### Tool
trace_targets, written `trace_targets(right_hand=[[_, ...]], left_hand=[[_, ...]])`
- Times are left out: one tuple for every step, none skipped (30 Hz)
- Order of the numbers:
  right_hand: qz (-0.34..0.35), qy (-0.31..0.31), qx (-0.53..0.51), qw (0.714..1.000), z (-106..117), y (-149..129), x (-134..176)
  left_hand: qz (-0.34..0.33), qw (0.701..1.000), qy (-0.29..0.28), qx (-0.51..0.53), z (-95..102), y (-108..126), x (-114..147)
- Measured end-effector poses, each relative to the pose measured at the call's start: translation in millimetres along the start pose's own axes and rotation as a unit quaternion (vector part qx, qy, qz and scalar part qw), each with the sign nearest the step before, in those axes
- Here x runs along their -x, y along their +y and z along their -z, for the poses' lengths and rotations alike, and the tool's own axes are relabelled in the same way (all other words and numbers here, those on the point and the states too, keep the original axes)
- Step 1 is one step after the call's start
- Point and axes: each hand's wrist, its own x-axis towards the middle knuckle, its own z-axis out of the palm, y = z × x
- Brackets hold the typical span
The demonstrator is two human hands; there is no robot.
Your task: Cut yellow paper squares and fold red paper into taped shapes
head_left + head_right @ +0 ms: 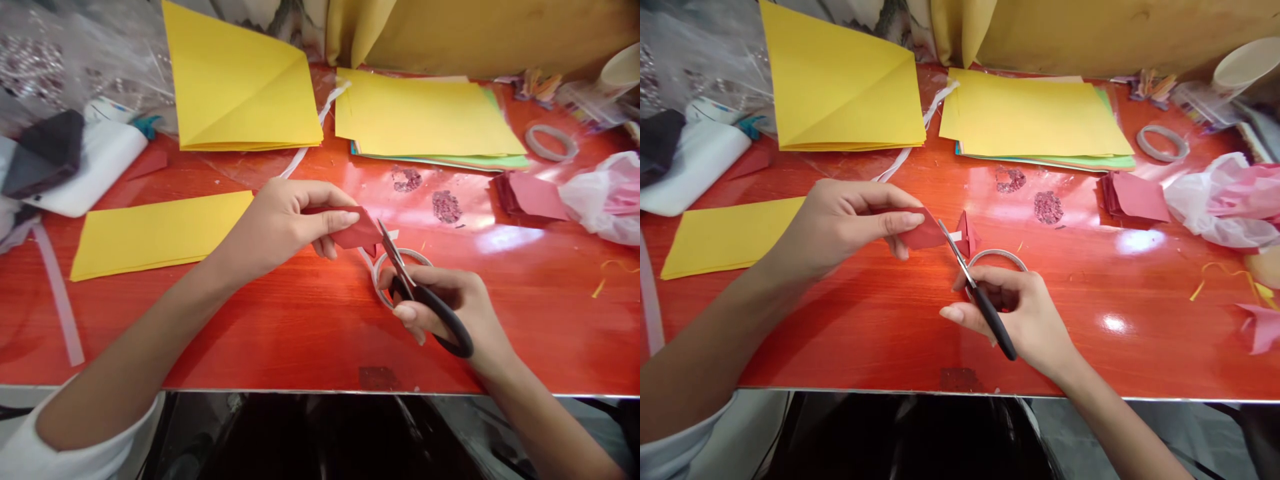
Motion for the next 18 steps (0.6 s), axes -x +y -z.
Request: trace_targets(right_hand=[[-0.004, 0.002, 0.002, 1.000, -0.2, 0.0, 0.0], [-0.008, 0.003, 0.004, 1.000, -0.3, 0.1, 0.2], [-0.014, 0.001, 0.005, 1.000, -0.5, 0.4, 0.5], [-0.019, -0.001, 0.006, 1.000, -0.7, 0.7, 0.9], [-0.024, -0.003, 0.006, 1.000, -0.8, 0.9, 1.3], [-0.027, -0.001, 0.005, 1.000, -1.0, 1.1, 1.7], [-0.026, 0.005, 0.002, 1.000, -1.0, 1.2, 1.9], [-0.022, 0.019, -0.004, 1.000, -0.8, 1.4, 2.1], [-0.013, 0.043, -0.013, 0.999, -0.5, 1.6, 2.0], [0.002, 0.074, -0.026, 0.997, 0.1, 2.1, 1.6], [0.020, 0.105, -0.041, 0.993, 0.9, 2.9, 1.0], [0.036, 0.132, -0.055, 0.989, 1.9, 4.2, 0.1], [0.051, 0.152, -0.066, 0.985, 3.1, 5.9, -1.0], [0.059, 0.161, -0.071, 0.983, 4.2, 7.8, -2.2], [0.065, 0.160, -0.074, 0.982, 5.1, 9.9, -3.5], [0.067, 0.150, -0.075, 0.984, 5.9, 11.9, -4.7], [0.067, 0.136, -0.079, 0.985, 6.4, 13.5, -5.8], [0.067, 0.122, -0.086, 0.987, 6.7, 14.6, -6.6]], left_hand=[[-0.005, 1.000, 0.002, -0.001, 0.1, -0.7, -0.1], [-0.009, 1.000, 0.002, -0.003, 0.3, -1.3, -0.2], [-0.014, 1.000, 0.002, -0.005, 0.5, -1.9, -0.3], [-0.020, 1.000, -0.001, -0.008, 0.8, -2.6, -0.3], [-0.024, 1.000, -0.004, -0.012, 1.2, -3.4, -0.4], [-0.027, 0.999, -0.007, -0.017, 1.7, -4.2, -0.6], [-0.029, 0.999, -0.009, -0.022, 2.2, -5.1, -0.9], [-0.030, 0.999, -0.008, -0.026, 2.8, -6.0, -1.2], [-0.031, 0.999, -0.005, -0.030, 3.2, -6.8, -1.6], [-0.031, 0.999, -0.001, -0.032, 3.5, -7.4, -2.0], [-0.032, 0.999, 0.004, -0.033, 3.6, -7.8, -2.3], [-0.037, 0.999, 0.008, -0.033, 3.5, -7.9, -2.6], [-0.043, 0.998, 0.008, -0.033, 3.2, -7.8, -2.8], [-0.053, 0.998, 0.004, -0.033, 2.8, -7.8, -2.9], [-0.065, 0.997, -0.005, -0.034, 2.3, -7.9, -3.1], [-0.078, 0.996, -0.016, -0.037, 2.0, -8.7, -3.3], [-0.090, 0.995, -0.027, -0.042, 2.0, -10.4, -3.8], [-0.100, 0.993, -0.038, -0.051, 2.3, -13.2, -4.5]])
